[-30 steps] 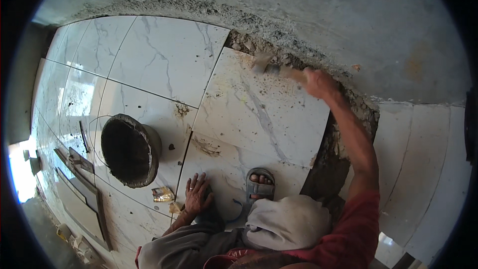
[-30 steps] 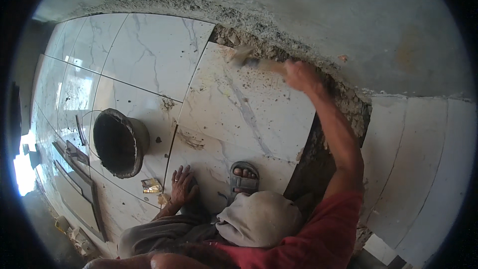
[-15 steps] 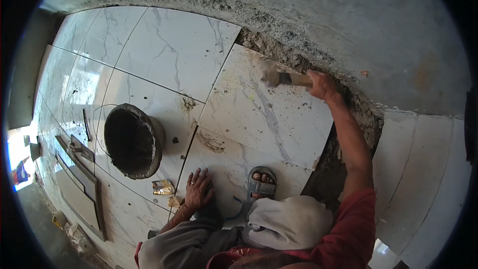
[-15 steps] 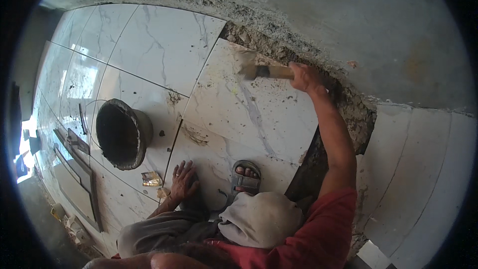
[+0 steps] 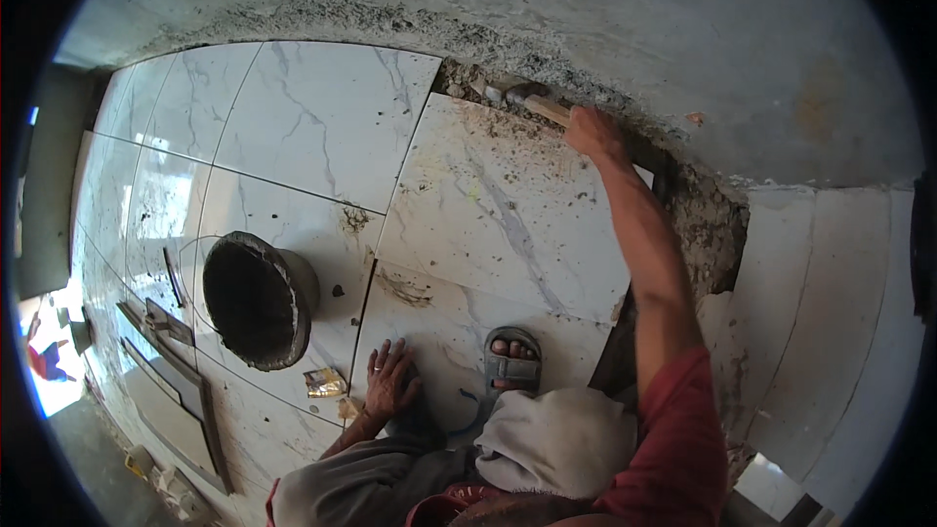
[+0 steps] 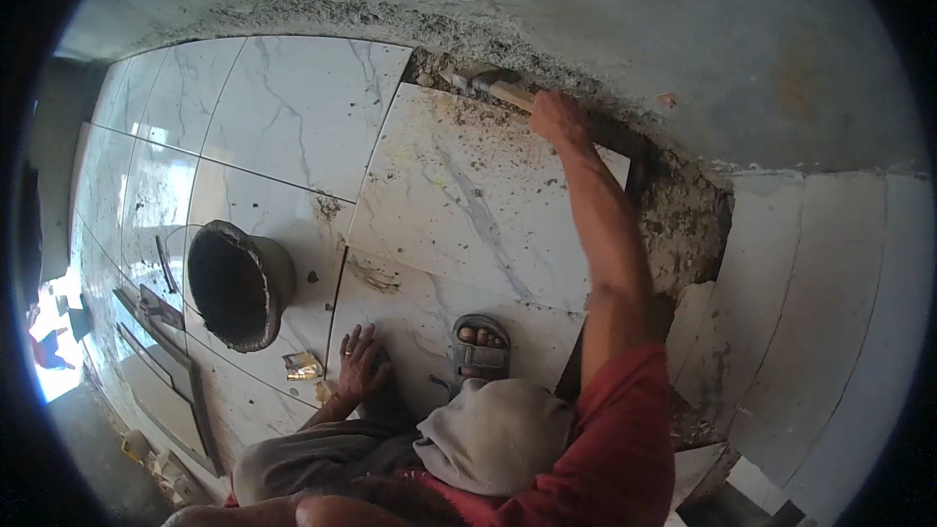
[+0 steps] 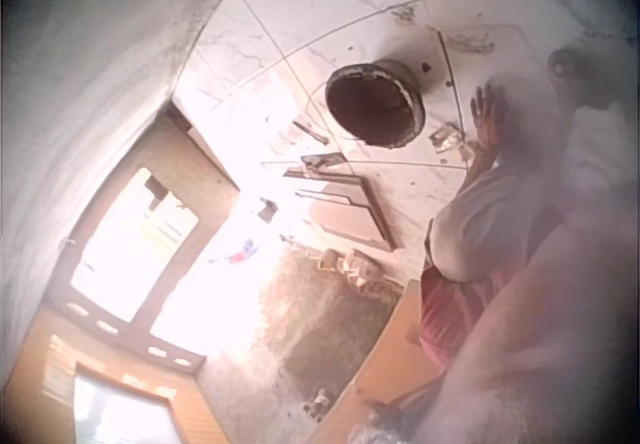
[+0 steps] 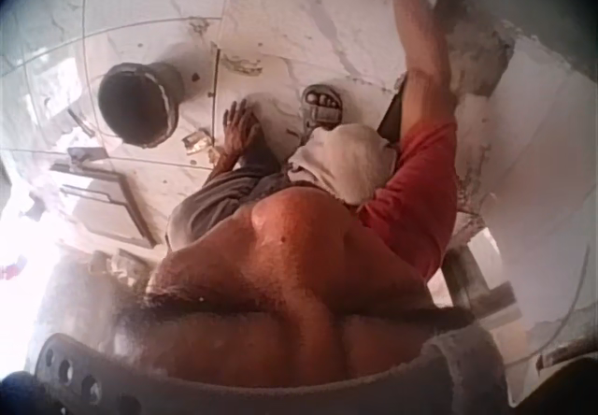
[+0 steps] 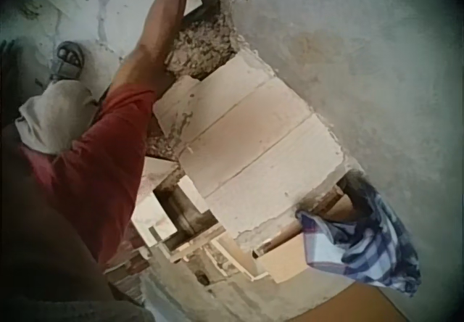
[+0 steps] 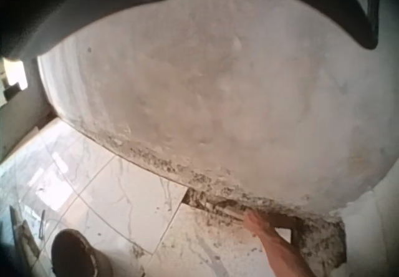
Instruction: The person smooths and levels mortar on the floor using a trowel, places a floor tile over the mortar, and taps the tile and edges into place with a hatchet.
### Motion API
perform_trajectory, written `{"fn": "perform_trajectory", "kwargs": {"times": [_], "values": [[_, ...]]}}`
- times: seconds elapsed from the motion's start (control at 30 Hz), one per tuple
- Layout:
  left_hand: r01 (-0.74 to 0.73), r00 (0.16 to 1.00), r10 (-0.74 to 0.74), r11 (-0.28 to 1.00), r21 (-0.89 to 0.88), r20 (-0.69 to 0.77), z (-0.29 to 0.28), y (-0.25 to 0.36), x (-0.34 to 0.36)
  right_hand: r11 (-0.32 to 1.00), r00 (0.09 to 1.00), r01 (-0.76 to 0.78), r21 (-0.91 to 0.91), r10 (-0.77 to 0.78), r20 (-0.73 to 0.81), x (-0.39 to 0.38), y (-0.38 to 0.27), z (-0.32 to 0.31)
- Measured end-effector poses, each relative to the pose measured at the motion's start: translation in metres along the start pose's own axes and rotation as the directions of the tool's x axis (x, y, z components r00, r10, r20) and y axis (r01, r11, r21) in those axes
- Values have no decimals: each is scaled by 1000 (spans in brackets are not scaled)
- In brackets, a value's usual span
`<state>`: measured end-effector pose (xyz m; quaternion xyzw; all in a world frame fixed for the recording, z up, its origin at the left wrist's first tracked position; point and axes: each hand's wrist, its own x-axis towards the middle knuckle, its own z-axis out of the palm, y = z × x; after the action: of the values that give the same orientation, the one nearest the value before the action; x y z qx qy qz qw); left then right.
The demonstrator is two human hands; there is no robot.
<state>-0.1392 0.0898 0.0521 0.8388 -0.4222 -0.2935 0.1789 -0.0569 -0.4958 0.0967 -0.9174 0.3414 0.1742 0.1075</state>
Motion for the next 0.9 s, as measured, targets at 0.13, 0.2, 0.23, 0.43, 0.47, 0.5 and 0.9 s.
{"fn": "perform_trajectory", "kwargs": {"times": [0.13, 0.2, 0.23, 0.43, 0.47, 0.5, 0.9], "values": [[58, 998, -58, 998, -2, -3, -2, -3, -13, 979, 978, 192, -68, -197, -71, -48, -4, 6], [56, 998, -57, 998, -6, -14, -11, 3, -17, 835, 801, 548, -48, -541, -256, -75, 7, 0], [19, 999, -19, 1000, 0, -38, -14, 4, -10, 865, 845, 495, -84, -502, -187, -70, 35, 3], [32, 999, -32, 999, -4, 3, -6, -5, -15, 994, 992, -70, -79, 78, 104, -55, 69, -6], [50, 999, -50, 999, -5, 2, -6, -2, -15, 994, 998, 56, -95, -52, 45, -67, 61, -9], [53, 999, -53, 999, -3, 2, -8, -3, -13, 994, 997, 58, -93, -54, 46, -71, 61, -5], [38, 999, -38, 999, 10, -29, -12, 4, -15, 904, 902, 427, -33, -428, -61, -104, 57, -37]]}}
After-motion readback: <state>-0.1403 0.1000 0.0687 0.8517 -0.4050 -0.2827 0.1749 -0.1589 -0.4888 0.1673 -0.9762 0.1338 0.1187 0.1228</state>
